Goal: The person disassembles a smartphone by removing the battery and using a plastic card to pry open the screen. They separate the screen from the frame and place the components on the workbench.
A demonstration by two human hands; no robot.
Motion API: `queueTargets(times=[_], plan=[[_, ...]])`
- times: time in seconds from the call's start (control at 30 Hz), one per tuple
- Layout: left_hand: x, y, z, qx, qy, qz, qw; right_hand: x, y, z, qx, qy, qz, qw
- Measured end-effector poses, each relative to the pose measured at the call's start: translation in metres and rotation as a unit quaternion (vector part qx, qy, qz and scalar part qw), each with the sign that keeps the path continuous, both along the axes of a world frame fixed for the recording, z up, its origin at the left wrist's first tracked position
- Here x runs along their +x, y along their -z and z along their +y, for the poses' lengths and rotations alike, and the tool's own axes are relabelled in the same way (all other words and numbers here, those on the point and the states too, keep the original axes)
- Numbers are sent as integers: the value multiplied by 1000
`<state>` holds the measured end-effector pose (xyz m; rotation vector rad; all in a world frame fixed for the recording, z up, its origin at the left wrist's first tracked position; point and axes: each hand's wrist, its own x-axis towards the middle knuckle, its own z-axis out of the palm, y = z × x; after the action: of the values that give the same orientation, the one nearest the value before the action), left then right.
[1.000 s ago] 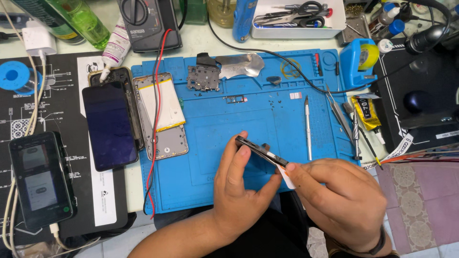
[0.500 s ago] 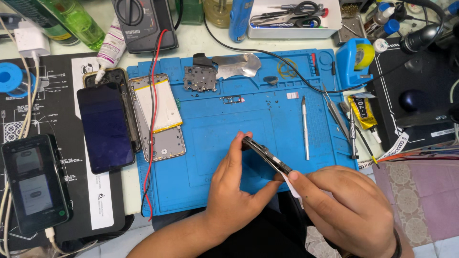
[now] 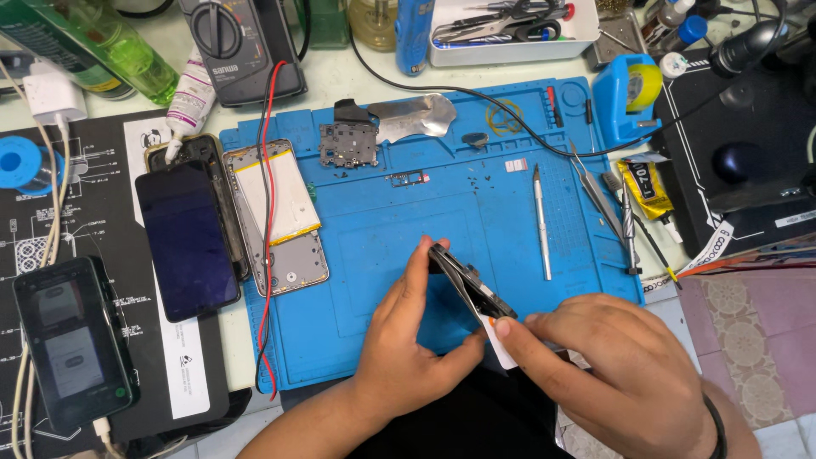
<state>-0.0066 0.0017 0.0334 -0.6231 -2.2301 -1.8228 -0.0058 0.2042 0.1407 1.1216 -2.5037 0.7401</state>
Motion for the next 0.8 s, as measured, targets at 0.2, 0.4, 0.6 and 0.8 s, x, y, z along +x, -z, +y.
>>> queueTargets(times=[0.2, 0.4, 0.6, 0.8], plan=[[-4, 4, -5, 4, 13, -28, 1000, -8, -1, -2, 19, 11, -2, 1000], [-15, 9, -15, 131, 82, -137, 978, -24, -5, -14, 9, 20, -2, 1000], [-18, 10, -24, 164, 90, -176, 967, -32, -11, -23, 6, 2, 6, 1000], [-22, 8, -22, 182, 77, -182, 963, -36, -9, -26, -8, 15, 10, 1000]])
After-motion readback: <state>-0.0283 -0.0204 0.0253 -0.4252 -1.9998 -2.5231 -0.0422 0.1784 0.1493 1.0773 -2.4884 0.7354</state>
